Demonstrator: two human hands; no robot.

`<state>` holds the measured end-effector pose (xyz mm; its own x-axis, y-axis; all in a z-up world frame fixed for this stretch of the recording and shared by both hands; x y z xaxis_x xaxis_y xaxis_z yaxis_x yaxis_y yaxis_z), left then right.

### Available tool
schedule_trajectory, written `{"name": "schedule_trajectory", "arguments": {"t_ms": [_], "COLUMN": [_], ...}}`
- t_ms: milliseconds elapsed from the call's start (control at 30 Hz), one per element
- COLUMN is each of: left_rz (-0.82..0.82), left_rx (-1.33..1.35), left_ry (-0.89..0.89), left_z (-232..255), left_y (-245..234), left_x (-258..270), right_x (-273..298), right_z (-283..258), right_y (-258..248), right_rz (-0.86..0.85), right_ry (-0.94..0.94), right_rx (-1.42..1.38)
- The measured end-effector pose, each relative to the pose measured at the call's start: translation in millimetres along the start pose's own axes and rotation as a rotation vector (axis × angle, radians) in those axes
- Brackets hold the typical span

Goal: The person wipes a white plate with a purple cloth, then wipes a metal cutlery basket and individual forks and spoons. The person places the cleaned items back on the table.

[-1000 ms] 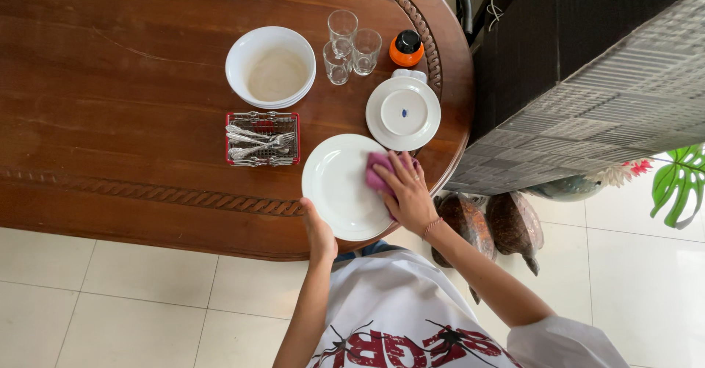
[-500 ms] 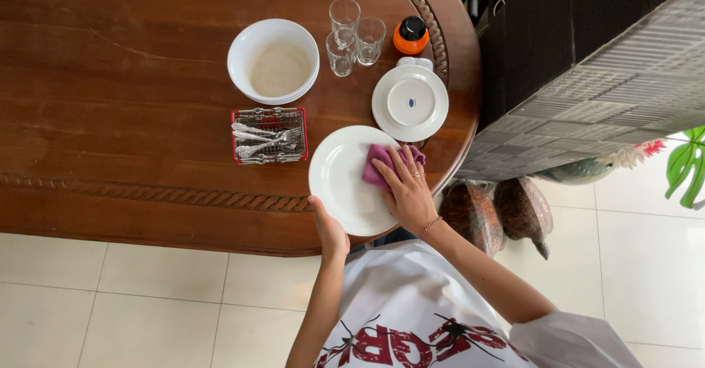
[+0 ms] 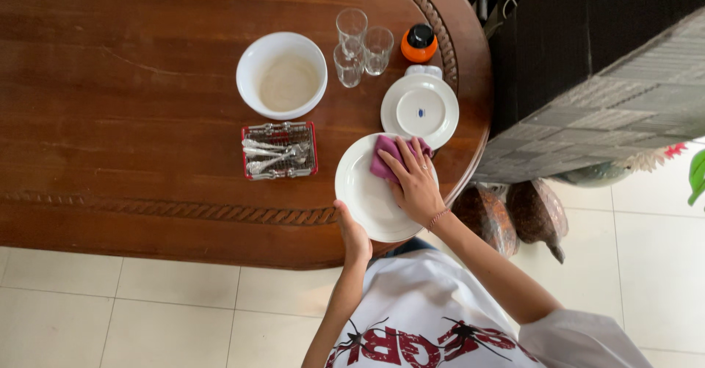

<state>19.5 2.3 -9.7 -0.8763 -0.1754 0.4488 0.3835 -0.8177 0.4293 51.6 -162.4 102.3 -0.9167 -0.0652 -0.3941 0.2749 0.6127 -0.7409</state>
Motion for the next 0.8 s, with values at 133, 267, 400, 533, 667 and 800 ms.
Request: {"name": "schedule_trajectory", "arguments": {"t_ms": [133, 267, 400, 533, 667, 800], "left_rz": [0.009, 0.029, 0.018, 0.034, 0.033, 0.097], "left_rx": [0.030, -0.023, -0.090, -0.189, -0.146, -0.141], "left_ry": [0.020, 0.027, 0.020, 0.016, 0.013, 0.025], "left_z": [0.9, 0.6, 2.1, 9.7, 11.8, 10.6], "left_y": [11.7, 29.1, 42.2, 52.8, 62.7, 67.7], "left_x": [-18.5, -34.1, -40.2, -50.7, -61.7, -68.7], "right_x": [0.9, -2.8, -13.3, -28.3, -43.2, -58.8], "right_z": [12.6, 26.4, 43.0, 56.2, 64.4, 69.8], "right_y": [-1.5, -5.8, -12.6, -15.4, -14.9, -13.1], "right_rz": [-0.048, -0.086, -0.100, -0.130, -0.146, -0.185], "right_ry": [0.044, 0.053, 0.047, 0.055, 0.051, 0.037], "right_rx": [0.001, -0.080, -0.116, -0.162, -0.189, -0.203]}}
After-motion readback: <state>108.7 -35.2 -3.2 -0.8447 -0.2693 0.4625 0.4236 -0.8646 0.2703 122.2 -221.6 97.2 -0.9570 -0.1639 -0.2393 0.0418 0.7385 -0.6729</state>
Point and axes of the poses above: each hand's wrist, its own x-axis away from the middle knuckle, its own y-axis out of the palm, z = x × y, the point moved 1 cm from there along -x, towards the middle knuckle, and after that the axes turned 6 degrees about z, right-handed, at the moved point
